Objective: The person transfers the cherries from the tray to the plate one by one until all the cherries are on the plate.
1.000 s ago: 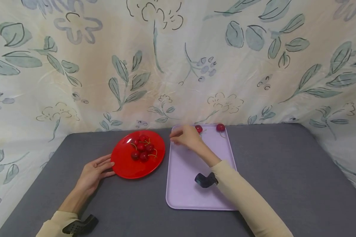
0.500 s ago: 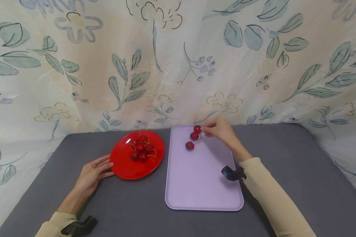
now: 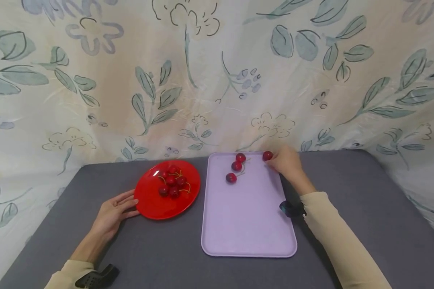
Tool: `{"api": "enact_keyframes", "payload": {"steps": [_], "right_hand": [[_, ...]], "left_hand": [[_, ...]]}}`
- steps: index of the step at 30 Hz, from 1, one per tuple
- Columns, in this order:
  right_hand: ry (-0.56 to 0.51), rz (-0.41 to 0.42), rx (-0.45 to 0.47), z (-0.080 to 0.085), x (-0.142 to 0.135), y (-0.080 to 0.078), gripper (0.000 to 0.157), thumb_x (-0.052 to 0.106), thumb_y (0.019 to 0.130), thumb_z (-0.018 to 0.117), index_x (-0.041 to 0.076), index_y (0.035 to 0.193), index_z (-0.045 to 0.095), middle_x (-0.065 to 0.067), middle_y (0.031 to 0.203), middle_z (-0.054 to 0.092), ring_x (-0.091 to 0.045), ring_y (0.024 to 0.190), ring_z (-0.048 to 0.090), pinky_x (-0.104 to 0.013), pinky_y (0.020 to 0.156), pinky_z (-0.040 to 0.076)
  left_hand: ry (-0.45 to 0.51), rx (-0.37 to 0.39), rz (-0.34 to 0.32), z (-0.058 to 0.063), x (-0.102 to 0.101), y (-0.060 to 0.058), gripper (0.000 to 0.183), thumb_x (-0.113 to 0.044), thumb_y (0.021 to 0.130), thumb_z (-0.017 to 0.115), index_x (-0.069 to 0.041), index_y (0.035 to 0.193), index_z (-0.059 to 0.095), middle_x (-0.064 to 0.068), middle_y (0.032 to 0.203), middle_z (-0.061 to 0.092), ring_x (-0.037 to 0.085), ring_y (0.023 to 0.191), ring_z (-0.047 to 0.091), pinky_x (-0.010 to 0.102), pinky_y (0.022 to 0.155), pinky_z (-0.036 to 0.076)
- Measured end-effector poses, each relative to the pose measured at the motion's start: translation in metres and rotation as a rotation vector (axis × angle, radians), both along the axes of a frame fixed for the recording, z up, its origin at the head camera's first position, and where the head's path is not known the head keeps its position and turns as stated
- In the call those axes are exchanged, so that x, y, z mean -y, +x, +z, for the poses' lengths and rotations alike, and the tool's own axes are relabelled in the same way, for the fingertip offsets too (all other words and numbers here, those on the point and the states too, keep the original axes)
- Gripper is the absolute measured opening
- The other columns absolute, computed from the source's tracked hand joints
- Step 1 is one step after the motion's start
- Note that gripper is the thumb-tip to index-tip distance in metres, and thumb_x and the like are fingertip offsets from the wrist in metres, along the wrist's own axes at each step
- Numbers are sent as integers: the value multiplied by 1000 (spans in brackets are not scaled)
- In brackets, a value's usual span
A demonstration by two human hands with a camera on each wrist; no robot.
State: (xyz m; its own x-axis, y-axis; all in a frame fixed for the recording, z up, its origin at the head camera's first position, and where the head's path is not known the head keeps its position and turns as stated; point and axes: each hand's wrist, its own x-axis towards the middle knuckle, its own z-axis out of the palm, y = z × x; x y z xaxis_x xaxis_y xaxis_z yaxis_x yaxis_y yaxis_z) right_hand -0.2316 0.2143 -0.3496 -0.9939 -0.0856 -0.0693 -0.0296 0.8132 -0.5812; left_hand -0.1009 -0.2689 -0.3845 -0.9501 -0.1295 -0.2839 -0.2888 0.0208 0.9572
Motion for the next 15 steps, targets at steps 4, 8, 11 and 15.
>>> {"api": "enact_keyframes", "payload": {"steps": [4, 8, 11, 15], "right_hand": [[58, -16, -14, -3, 5, -2, 33, 18, 84, 75, 1, 56, 70, -2, 47, 56, -14, 47, 51, -28, 49, 37], [103, -58, -34, -7, 9, -6, 35, 17, 82, 76, 3, 53, 63, -2, 48, 52, -18, 50, 50, -28, 45, 35], [133, -87, -60, -9, 13, -8, 36, 16, 81, 77, 5, 53, 57, -4, 51, 51, -21, 55, 50, -28, 45, 37], [141, -91, -58, -9, 15, -8, 36, 15, 82, 75, 6, 53, 55, -4, 51, 51, -22, 55, 51, -28, 44, 38]], "left_hand": [[-6, 3, -5, 0, 0, -1, 52, -12, 97, 62, 1, 144, 44, 11, 133, 59, 10, 95, 68, 33, 83, 59], [0, 7, -6, 1, 1, -2, 52, -12, 97, 62, 1, 144, 44, 12, 133, 58, 10, 95, 68, 33, 83, 59], [-2, 11, -4, 2, 1, -3, 51, -11, 97, 62, 1, 144, 44, 13, 134, 58, 10, 95, 68, 33, 82, 59], [-7, 12, -9, 3, 2, -5, 51, -11, 98, 61, 1, 144, 44, 13, 134, 58, 10, 95, 68, 33, 83, 59]]}}
